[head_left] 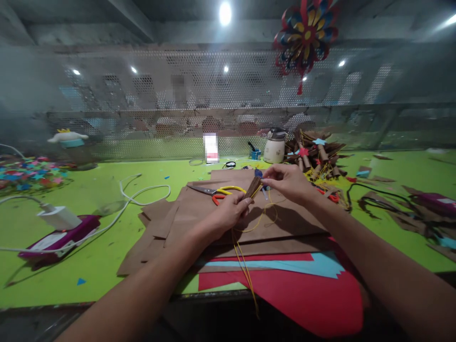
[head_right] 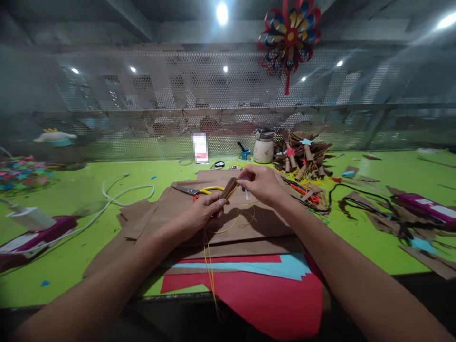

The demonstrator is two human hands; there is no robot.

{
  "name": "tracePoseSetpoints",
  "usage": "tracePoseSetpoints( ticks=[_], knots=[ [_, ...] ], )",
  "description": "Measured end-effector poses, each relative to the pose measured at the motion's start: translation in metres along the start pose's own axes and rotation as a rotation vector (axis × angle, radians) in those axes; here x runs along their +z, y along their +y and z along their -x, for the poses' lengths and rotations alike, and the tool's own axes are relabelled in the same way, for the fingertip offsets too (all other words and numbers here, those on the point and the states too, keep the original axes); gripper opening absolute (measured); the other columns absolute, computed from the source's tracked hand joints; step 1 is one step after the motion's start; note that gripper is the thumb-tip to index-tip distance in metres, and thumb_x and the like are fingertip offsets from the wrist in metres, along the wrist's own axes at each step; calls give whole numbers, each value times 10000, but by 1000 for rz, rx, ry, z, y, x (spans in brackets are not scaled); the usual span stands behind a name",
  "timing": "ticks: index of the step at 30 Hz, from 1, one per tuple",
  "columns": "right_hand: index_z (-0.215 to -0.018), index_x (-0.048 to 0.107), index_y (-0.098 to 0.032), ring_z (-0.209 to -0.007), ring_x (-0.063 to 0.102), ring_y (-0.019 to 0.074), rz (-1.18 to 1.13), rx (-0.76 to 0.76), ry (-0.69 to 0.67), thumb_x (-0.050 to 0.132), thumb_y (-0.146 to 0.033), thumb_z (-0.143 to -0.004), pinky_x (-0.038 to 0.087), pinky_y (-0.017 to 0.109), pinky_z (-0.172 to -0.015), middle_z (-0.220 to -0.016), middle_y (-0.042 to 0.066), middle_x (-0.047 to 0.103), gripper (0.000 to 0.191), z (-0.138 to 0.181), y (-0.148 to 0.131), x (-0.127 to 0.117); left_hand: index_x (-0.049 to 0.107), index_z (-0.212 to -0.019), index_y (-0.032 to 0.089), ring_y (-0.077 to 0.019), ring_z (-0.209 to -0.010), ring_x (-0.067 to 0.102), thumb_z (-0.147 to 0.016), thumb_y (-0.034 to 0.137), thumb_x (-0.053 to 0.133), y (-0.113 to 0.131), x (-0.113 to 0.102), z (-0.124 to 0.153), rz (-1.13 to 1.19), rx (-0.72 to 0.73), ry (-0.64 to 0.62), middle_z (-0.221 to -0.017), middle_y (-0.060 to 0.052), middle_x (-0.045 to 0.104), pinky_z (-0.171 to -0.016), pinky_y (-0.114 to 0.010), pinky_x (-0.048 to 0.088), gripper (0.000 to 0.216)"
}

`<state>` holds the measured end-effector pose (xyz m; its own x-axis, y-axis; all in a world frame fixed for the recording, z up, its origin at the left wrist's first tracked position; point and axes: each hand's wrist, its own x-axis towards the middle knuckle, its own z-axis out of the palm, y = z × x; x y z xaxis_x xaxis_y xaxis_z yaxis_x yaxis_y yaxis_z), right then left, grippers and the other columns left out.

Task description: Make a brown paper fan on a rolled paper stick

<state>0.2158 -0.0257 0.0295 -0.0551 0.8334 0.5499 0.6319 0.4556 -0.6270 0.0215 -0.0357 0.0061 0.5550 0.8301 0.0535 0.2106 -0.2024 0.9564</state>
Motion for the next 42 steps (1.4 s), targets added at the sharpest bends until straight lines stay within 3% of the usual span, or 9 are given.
tracePoseSetpoints(
  ticks=[9,14,19,23,26,30,34,37,42],
  knots=[
    [-906,657,-111,-460,354,57,-500,231,-166,726,-395,-623,240,211,-431,-552,-36,500,407,-6,13,-8,498,-811,158,-53,-434,240,-864,265,444,7,3,8,159,-68,-92,-529,72,310,-437,-209,164,131],
    [-851,670,-133,-448,383,60,-471,257,-168,671,-416,-662,279,212,-425,-587,-15,547,340,-8,31,4,488,-844,150,-46,-450,248,-851,341,490,10,-4,7,347,-63,-156,-556,74,311,-449,-208,159,191],
    [-680,691,-171,-710,591,186,-228,150,-89,688,-299,-618,466,308,-653,-708,46,667,143,-12,32,6,503,-844,143,-57,-481,276,-836,394,510,11,-11,5,300,-8,-96,-576,61,342,-462,-218,175,252],
    [-990,670,-211,-1077,542,223,-275,-97,-47,616,-263,-730,465,343,-846,-1127,67,622,271,-8,8,-11,509,-791,150,-75,-487,286,-856,332,446,18,-9,9,71,4,-21,-552,50,359,-472,-243,193,204],
    [-1156,596,-255,-1164,493,209,-172,-320,-238,591,-243,-780,421,357,-935,-1248,54,560,377,-2,-9,-23,519,-770,155,-85,-491,297,-846,295,438,25,-7,12,-82,40,-39,-543,47,364,-485,-256,209,178],
    [-1115,640,-230,-983,595,192,10,-368,-448,603,-292,-795,449,324,-868,-1069,61,661,328,3,-17,-27,526,-742,158,-90,-514,309,-845,293,431,34,-8,15,-195,81,-133,-578,35,392,-500,-250,236,195],
    [-928,706,-163,-640,598,127,-151,-231,-529,609,-337,-793,462,240,-590,-756,44,679,240,3,-15,-31,561,-801,155,-86,-483,322,-851,305,436,37,-12,16,-181,61,-262,-559,37,411,-487,-238,257,202],
    [-889,710,-141,-556,547,105,-270,-159,-508,639,-352,-769,420,224,-513,-629,21,632,253,1,-10,-34,567,-877,156,-76,-484,352,-859,319,452,36,-16,16,-82,48,-361,-626,17,489,-488,-224,294,200],
    [-845,715,-149,-547,531,103,-380,-100,-411,682,-339,-732,413,233,-495,-632,23,629,224,0,-6,-35,574,-1003,170,-76,-569,429,-847,324,502,29,-24,15,85,17,-366,-811,-36,586,-513,-206,313,231]
  ],
)
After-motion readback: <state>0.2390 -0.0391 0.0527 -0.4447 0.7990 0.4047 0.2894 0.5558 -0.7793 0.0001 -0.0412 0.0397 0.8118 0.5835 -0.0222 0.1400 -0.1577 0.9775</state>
